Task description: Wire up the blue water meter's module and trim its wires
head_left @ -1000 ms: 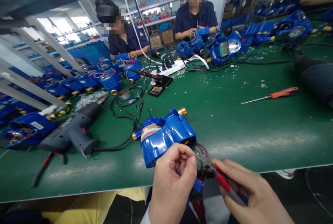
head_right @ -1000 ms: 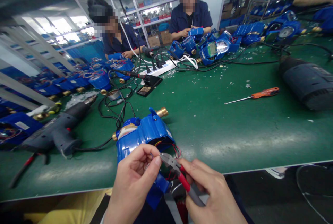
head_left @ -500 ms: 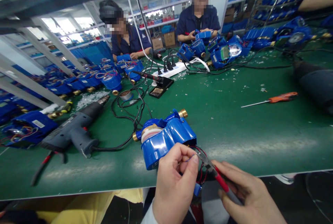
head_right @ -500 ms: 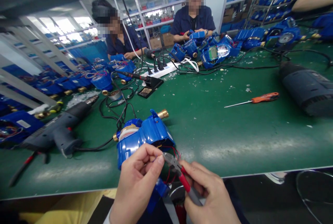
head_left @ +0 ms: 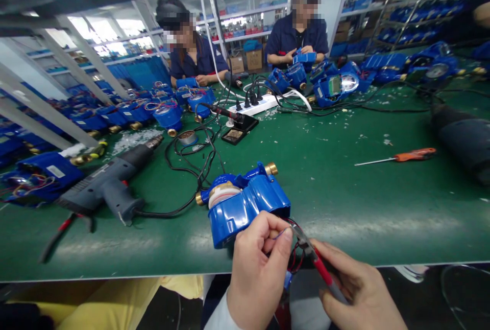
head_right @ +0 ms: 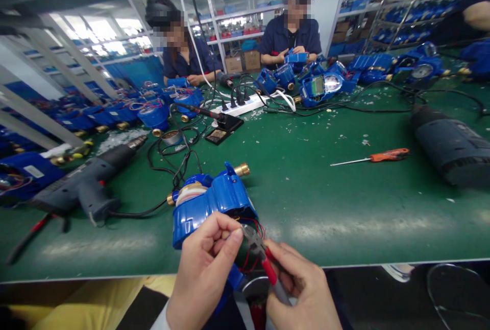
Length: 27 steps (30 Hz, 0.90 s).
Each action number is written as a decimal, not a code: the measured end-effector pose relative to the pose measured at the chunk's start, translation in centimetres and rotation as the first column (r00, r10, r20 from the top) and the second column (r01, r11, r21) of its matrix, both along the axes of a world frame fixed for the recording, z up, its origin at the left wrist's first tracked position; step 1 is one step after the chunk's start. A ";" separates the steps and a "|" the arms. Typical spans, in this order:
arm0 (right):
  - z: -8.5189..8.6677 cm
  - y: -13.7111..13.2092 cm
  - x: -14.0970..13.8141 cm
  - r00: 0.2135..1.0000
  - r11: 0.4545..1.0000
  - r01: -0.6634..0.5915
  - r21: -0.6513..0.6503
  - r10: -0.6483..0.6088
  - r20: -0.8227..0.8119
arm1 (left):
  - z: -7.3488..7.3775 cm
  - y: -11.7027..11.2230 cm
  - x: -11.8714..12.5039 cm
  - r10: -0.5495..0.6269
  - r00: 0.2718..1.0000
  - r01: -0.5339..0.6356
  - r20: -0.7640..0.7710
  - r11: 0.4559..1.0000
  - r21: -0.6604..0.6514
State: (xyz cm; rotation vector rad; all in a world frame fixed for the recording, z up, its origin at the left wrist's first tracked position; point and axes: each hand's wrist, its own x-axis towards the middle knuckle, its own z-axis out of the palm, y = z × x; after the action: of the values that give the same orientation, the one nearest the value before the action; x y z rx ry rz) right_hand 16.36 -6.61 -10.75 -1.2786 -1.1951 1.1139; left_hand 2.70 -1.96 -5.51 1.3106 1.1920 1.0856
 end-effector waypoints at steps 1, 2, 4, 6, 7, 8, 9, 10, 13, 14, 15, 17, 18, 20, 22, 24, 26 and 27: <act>0.2 -0.1 -0.6 0.995 0.998 0.054 -0.045 -0.057 -0.079 | -0.1 0.0 0.0 -0.005 1.000 0.005 0.005 1.000 0.007; 0.5 -0.1 -1.0 0.983 0.991 0.099 -0.088 -0.111 -0.146 | -0.1 -0.1 -0.1 -0.011 1.000 0.011 0.005 1.000 0.017; 1.4 0.3 -0.5 0.946 0.974 0.170 -0.148 -0.204 -0.251 | -0.1 -0.2 -0.5 0.011 1.000 -0.010 -0.019 0.999 0.042; 2.4 1.0 1.5 0.877 0.943 0.293 -0.156 -0.330 -0.349 | -0.1 -0.3 -0.9 0.066 0.996 -0.063 -0.058 0.996 0.065; 3.0 1.4 2.8 0.820 0.919 0.370 -0.136 -0.392 -0.417 | -0.1 -0.4 -1.1 0.099 0.993 -0.094 -0.071 0.993 0.070; 3.5 1.7 4.1 0.741 0.862 0.502 -0.070 -0.471 -0.478 | -0.1 -0.4 -1.2 0.118 0.990 -0.113 -0.076 0.991 0.069; 3.8 1.9 5.2 0.742 0.856 0.513 -0.070 -0.483 -0.466 | -0.1 -0.4 -1.2 0.122 0.990 -0.117 -0.074 0.991 0.063; 4.1 2.0 6.0 0.765 0.865 0.496 -0.077 -0.477 -0.432 | -0.2 -0.4 -1.2 0.109 0.992 -0.106 -0.067 0.993 0.051; 4.1 1.5 6.5 0.875 0.925 0.371 -0.088 -0.379 -0.300 | -0.3 -0.4 -0.8 0.051 0.996 -0.050 -0.075 0.999 0.016; 4.0 1.4 6.3 0.901 0.937 0.341 -0.075 -0.349 -0.257 | -0.3 -0.3 -0.7 0.036 0.995 -0.036 -0.091 0.999 0.012; 3.9 1.2 6.0 0.922 0.946 0.320 -0.056 -0.325 -0.211 | -0.2 -0.3 -0.6 0.030 0.994 -0.028 -0.110 1.000 0.012; 3.8 1.2 5.6 0.950 0.957 0.290 -0.008 -0.289 -0.121 | -0.1 -0.3 -0.6 0.018 0.990 -0.015 -0.143 1.000 0.019; 3.8 1.3 5.5 0.960 0.963 0.269 0.011 -0.267 -0.079 | 0.0 -0.3 -0.6 0.014 0.988 -0.011 -0.157 1.000 0.022; 3.7 1.5 5.6 0.976 0.975 0.217 0.039 -0.217 0.001 | 0.2 -0.4 -0.6 0.009 0.984 -0.005 -0.176 1.000 0.023; 3.3 1.6 5.9 0.978 0.981 0.184 0.064 -0.189 0.091 | 0.2 -0.4 -0.5 0.006 0.982 -0.002 -0.186 1.000 0.024; 2.7 1.5 6.2 0.961 0.980 0.171 0.104 -0.189 0.201 | 0.2 -0.5 -0.5 0.008 0.980 -0.003 -0.199 1.000 0.026; 1.9 1.3 6.6 0.927 0.979 0.147 0.143 -0.187 0.326 | 0.2 -0.6 -0.5 0.005 0.977 0.000 -0.215 1.000 0.026; 1.5 1.2 6.7 0.901 0.978 0.129 0.165 -0.185 0.393 | 0.2 -0.6 -0.5 0.003 0.975 0.003 -0.222 1.000 0.025</act>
State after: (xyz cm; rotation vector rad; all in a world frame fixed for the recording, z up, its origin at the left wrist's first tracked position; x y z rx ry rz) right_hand 23.09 -5.43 -9.21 -1.5178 -1.4159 0.6507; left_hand 2.21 -2.54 -5.29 1.4811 1.3456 0.9752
